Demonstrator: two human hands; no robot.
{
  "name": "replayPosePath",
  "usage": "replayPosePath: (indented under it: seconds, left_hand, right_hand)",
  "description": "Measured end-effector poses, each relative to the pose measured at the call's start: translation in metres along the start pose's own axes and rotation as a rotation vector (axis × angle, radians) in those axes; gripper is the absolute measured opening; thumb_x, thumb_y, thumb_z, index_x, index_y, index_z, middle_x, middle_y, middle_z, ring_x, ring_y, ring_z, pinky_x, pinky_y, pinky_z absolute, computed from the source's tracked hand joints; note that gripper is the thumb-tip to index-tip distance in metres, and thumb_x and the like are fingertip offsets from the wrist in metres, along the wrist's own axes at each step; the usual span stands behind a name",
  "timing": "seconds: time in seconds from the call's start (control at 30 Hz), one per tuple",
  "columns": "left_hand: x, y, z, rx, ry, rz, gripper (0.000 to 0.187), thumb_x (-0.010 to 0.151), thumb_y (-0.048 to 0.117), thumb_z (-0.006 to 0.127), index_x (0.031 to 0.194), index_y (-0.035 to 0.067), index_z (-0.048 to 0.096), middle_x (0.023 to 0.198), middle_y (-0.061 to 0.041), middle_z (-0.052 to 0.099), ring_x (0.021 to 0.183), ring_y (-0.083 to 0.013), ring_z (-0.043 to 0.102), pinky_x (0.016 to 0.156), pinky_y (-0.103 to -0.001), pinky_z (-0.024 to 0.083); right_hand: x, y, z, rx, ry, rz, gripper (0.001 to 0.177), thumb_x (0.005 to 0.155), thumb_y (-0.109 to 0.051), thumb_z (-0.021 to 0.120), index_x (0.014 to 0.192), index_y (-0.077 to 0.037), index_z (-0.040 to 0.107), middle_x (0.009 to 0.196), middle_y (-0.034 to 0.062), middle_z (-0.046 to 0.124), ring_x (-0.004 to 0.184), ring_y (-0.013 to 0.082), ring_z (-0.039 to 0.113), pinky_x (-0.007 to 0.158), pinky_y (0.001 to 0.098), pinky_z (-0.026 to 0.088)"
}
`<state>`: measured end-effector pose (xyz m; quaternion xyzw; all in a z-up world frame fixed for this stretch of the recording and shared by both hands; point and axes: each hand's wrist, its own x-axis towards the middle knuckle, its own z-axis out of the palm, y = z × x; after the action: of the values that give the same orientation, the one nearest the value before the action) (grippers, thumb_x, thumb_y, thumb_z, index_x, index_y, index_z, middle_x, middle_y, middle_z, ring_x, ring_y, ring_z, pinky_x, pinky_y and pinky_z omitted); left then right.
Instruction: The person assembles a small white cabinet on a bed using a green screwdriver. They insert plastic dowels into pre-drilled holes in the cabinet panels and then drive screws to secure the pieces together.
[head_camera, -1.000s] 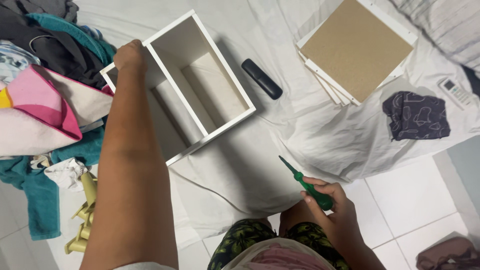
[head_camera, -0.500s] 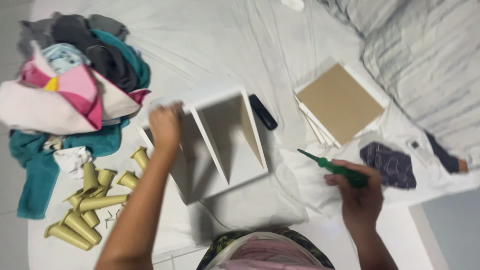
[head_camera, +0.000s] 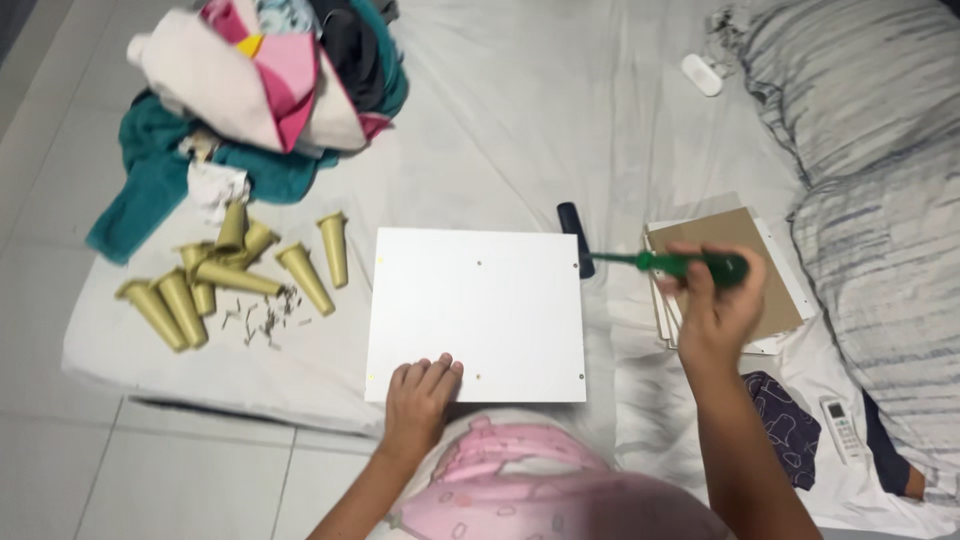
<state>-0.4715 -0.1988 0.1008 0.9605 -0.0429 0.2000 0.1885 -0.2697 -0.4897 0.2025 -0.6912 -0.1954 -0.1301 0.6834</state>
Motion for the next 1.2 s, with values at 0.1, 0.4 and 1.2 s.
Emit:
replayPosePath:
  seconds: [0.1, 0.4, 1.2]
  left_hand:
    - [0.001, -0.003, -0.003, -0.031, 0.035, -0.012, 0.041, 0.076, 0.004, 0.070, 0.116, 0.007, 0.070, 0.118, -0.008, 0.069, 0.102, -0.0279, 0.061, 0.090, -0.043, 0.045]
    - [0.044, 0.010, -0.038, -0.126, -0.273, -0.116, 0.034, 0.068, 0.013, 0.079, 0.099, 0.006, 0.068, 0.103, -0.009, 0.064, 0.098, -0.0305, 0.057, 0.084, -0.043, 0.044]
    - [0.191, 0.024, 0.104, -0.412, -0.426, -0.084, 0.061, 0.093, 0.002, 0.050, 0.153, 0.014, 0.041, 0.159, -0.006, 0.044, 0.154, -0.0320, 0.021, 0.119, -0.060, 0.009]
  right_hand:
    - [0.020, 0.009, 0.017, -0.046, -0.051, 0.003, 0.024, 0.116, -0.016, 0.057, 0.126, 0.000, 0.043, 0.114, 0.0187, 0.070, 0.081, 0.0160, 0.067, 0.072, 0.0258, 0.056]
    - [0.059, 0.030, 0.036, -0.240, -0.076, -0.040, 0.019, 0.116, -0.014, 0.056, 0.121, 0.000, 0.044, 0.101, 0.0147, 0.072, 0.071, 0.0142, 0.065, 0.063, 0.0253, 0.054]
    - [0.065, 0.028, 0.049, -0.400, -0.156, -0.027, 0.019, 0.112, -0.012, 0.061, 0.114, 0.001, 0.047, 0.091, 0.0125, 0.074, 0.066, 0.0145, 0.069, 0.058, 0.0269, 0.054]
